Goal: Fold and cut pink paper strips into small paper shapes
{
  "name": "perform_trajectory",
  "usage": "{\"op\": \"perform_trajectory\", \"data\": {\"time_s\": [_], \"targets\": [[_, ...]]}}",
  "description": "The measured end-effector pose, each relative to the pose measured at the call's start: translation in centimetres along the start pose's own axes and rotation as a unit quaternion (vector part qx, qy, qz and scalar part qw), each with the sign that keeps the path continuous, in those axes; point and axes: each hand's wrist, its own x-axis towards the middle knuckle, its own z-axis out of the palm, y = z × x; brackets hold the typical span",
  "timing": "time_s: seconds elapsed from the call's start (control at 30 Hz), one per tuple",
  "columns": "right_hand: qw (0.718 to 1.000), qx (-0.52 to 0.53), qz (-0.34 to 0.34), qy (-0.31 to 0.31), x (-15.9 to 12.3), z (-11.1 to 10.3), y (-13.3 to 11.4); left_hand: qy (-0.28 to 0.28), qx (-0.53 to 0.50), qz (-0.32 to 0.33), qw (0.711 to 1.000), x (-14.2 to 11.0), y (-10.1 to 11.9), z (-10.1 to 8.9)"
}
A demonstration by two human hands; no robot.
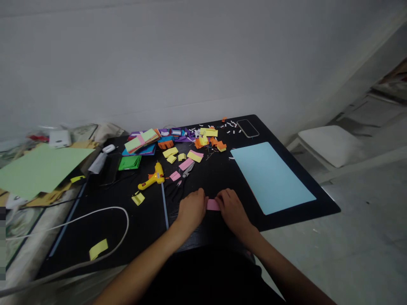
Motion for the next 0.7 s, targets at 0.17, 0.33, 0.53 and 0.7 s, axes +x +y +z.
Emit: {"op": "perform_trajectory", "data": {"time_s": [0.17, 0.33, 0.53, 0.7], "targets": [[1.000, -0.001, 0.003, -0.003, 0.2, 0.0, 0.0, -0.011, 0.005, -0.034, 0.999, -0.3, -1.2, -0.3], [1.000, -0.005, 0.015, -0.017, 0.2, -0.2, -0.1, 0.002, 0.007, -0.051, 0.999, -0.9, -2.8, -0.5], [1.000, 0.007, 0.012, -0.008, 0.1, -0.3, 0.0, 0.022, 0.046, -0.062, 0.997, -1.6, -4.2, -0.4], [0.999, 0.032, 0.021, -0.018, 0.0, -0.8, -0.2, 0.057, 0.042, -0.083, 0.994, -1.8, -5.3, -1.4]]}}
